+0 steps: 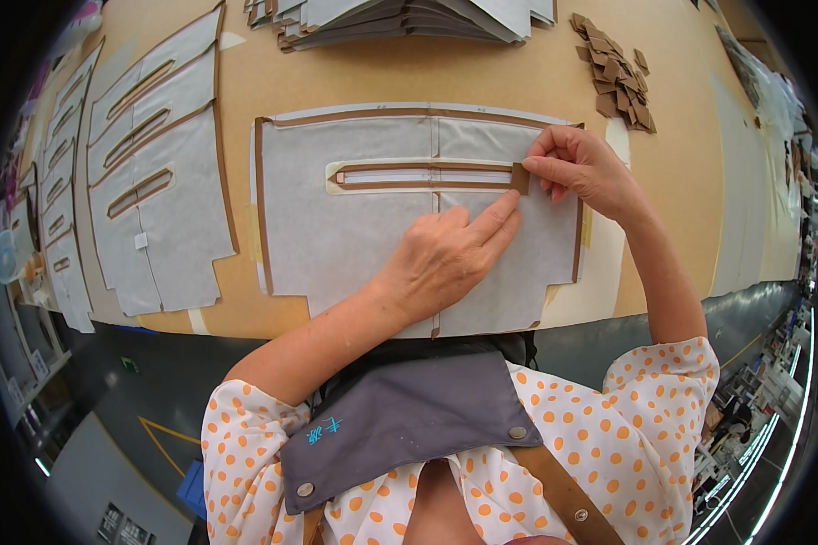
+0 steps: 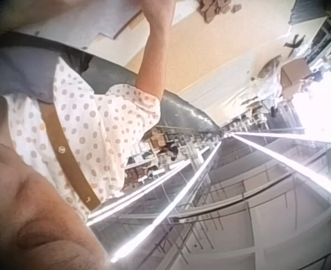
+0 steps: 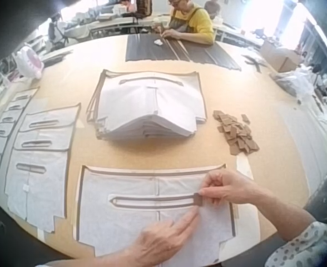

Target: Applying small adhesive leather strips to reinforce pocket openings on fabric panels.

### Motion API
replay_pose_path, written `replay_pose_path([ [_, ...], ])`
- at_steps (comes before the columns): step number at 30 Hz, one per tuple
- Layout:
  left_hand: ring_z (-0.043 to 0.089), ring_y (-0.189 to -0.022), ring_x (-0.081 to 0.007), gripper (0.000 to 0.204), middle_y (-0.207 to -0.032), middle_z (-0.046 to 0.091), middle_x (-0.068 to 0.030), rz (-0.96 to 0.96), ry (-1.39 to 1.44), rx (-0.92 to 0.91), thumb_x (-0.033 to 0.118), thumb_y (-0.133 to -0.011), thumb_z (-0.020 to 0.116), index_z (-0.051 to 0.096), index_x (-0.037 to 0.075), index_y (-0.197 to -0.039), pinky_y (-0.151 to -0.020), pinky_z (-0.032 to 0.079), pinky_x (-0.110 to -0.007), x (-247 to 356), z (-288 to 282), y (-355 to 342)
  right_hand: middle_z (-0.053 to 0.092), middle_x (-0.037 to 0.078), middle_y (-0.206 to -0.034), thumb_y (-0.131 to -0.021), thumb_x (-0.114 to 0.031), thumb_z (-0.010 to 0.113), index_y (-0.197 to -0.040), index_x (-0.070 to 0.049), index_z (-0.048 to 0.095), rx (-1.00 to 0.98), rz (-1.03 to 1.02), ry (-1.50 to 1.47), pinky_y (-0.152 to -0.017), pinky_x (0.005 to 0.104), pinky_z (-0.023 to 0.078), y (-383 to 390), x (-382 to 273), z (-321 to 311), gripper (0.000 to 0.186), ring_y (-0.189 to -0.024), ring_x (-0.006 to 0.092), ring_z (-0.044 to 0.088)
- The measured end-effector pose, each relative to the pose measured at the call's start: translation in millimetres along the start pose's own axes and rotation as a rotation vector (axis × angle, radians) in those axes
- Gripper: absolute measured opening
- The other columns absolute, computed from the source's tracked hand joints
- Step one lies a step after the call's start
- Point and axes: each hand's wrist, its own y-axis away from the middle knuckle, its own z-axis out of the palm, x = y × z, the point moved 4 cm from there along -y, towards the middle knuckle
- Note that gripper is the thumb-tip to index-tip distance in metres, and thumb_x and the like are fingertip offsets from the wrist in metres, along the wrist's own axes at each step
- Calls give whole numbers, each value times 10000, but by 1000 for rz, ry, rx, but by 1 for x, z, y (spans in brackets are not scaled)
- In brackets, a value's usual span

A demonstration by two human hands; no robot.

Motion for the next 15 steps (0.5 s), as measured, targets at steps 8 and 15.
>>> replay_pose_path([
  [8, 507, -635, -118, 390, -1402, 603, 3, 1, 0, 12, 112, -799, 612, 676, 101, -1183, -560, 489, -248, 0, 1, 0, 624, -5, -720, -966, -199, 678, -918, -18, 658, 12, -7, 17, -604, 227, 513, 0, -1, 2, 188, -649, 59, 578],
  [15, 504, -633, -117, 382, -1405, 602, 0, 3, -10, 8, 114, -800, 614, 673, 104, -1178, -546, 481, -247, 0, 1, 0, 619, -6, -711, -966, -200, 678, -922, -20, 653, 29, -18, 32, -589, 220, 500, 0, 0, 2, 187, -634, 57, 570],
])
